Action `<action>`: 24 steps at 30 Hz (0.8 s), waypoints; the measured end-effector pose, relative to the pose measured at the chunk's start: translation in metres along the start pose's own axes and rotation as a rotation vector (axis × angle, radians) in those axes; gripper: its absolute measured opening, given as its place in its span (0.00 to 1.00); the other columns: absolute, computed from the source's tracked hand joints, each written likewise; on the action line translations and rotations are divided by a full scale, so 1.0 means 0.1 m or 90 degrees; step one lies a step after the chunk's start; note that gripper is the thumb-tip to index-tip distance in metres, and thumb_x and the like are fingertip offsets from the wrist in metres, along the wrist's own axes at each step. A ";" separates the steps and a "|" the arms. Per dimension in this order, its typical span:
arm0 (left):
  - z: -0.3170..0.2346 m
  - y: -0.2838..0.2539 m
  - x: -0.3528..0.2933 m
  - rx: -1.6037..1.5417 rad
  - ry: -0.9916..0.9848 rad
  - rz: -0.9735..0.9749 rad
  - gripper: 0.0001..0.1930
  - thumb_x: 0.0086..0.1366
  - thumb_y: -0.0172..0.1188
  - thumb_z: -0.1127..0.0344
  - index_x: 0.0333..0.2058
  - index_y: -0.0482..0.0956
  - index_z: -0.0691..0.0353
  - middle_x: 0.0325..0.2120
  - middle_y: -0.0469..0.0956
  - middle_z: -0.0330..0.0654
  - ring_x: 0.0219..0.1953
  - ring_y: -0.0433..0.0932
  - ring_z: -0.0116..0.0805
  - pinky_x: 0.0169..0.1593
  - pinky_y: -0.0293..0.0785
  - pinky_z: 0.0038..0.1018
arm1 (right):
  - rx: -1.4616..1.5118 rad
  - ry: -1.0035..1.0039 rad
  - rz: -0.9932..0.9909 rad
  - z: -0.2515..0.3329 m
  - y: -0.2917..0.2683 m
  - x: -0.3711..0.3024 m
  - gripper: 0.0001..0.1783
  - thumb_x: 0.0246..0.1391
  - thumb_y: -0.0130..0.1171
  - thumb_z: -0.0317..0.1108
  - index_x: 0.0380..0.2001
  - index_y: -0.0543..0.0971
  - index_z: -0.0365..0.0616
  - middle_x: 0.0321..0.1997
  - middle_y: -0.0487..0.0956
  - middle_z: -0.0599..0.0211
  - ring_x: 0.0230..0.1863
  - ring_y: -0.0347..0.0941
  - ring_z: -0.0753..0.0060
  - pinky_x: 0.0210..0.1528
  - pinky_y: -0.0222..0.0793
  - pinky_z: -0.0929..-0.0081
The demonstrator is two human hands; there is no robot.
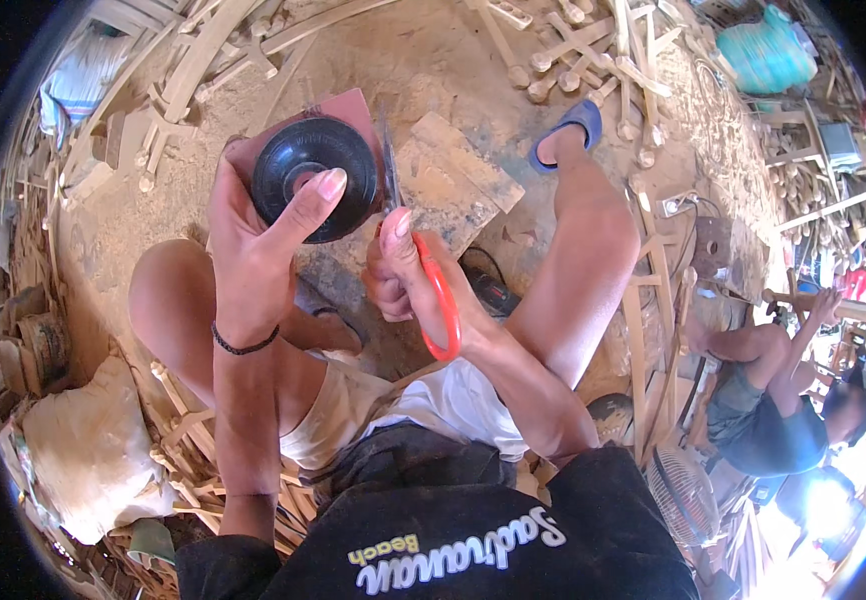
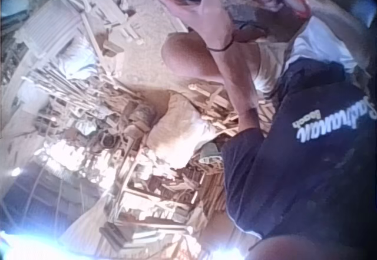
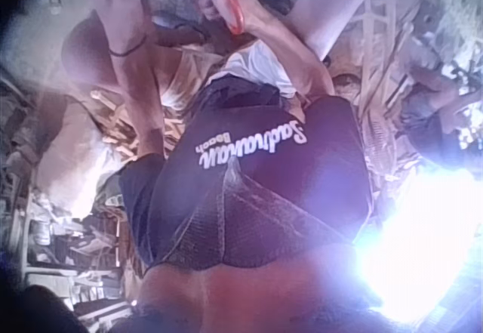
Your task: The person cuts a piece of sandpaper with scissors, applies it to a handheld power sander, and uses the sander to smooth a wooden object. They then apply a liquid from a bottle to the wooden object.
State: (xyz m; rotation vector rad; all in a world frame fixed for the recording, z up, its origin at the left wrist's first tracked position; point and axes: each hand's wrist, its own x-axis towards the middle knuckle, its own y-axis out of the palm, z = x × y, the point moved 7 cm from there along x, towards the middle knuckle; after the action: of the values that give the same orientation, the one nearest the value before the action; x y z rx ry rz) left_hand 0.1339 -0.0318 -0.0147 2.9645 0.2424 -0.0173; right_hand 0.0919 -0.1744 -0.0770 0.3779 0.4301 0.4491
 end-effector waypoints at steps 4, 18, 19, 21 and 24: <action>-0.01 -0.03 0.02 0.029 0.021 0.016 0.25 0.60 0.74 0.72 0.53 0.73 0.70 0.44 0.81 0.43 0.46 0.80 0.28 0.54 0.76 0.26 | 0.006 0.007 -0.006 -0.01 -0.02 -0.01 0.37 0.65 0.43 0.75 0.22 0.60 0.51 0.17 0.53 0.83 0.16 0.47 0.85 0.18 0.39 0.78; -0.09 0.03 0.03 0.025 0.000 0.052 0.24 0.59 0.74 0.72 0.51 0.75 0.69 0.44 0.81 0.43 0.44 0.80 0.28 0.53 0.75 0.25 | -0.021 -0.001 -0.016 -0.03 -0.06 -0.03 0.36 0.69 0.42 0.71 0.21 0.60 0.51 0.17 0.54 0.83 0.16 0.47 0.85 0.18 0.41 0.78; -0.10 0.01 0.02 0.026 0.000 0.051 0.24 0.59 0.74 0.72 0.51 0.75 0.69 0.44 0.81 0.43 0.44 0.80 0.28 0.53 0.75 0.25 | -0.026 0.028 -0.014 -0.02 -0.05 -0.05 0.35 0.69 0.42 0.70 0.22 0.60 0.51 0.17 0.55 0.83 0.16 0.47 0.85 0.18 0.41 0.78; -0.11 0.03 0.02 0.058 0.012 0.076 0.24 0.59 0.73 0.73 0.52 0.74 0.69 0.44 0.81 0.43 0.44 0.81 0.28 0.54 0.75 0.26 | -0.031 0.056 -0.011 0.01 -0.07 -0.07 0.35 0.69 0.42 0.69 0.22 0.60 0.51 0.18 0.55 0.83 0.17 0.48 0.86 0.19 0.41 0.79; -0.10 0.04 0.00 0.017 0.014 0.071 0.25 0.60 0.73 0.73 0.53 0.73 0.69 0.44 0.81 0.43 0.45 0.81 0.29 0.55 0.75 0.27 | -0.024 0.056 0.006 0.05 -0.07 -0.06 0.35 0.69 0.42 0.70 0.23 0.59 0.51 0.19 0.56 0.82 0.18 0.49 0.86 0.19 0.43 0.80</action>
State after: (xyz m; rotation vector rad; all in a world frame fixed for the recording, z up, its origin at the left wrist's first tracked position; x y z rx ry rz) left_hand 0.1346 -0.0340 -0.0047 3.0015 0.0811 0.0269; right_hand 0.0921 -0.1842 -0.0742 0.3238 0.5049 0.4833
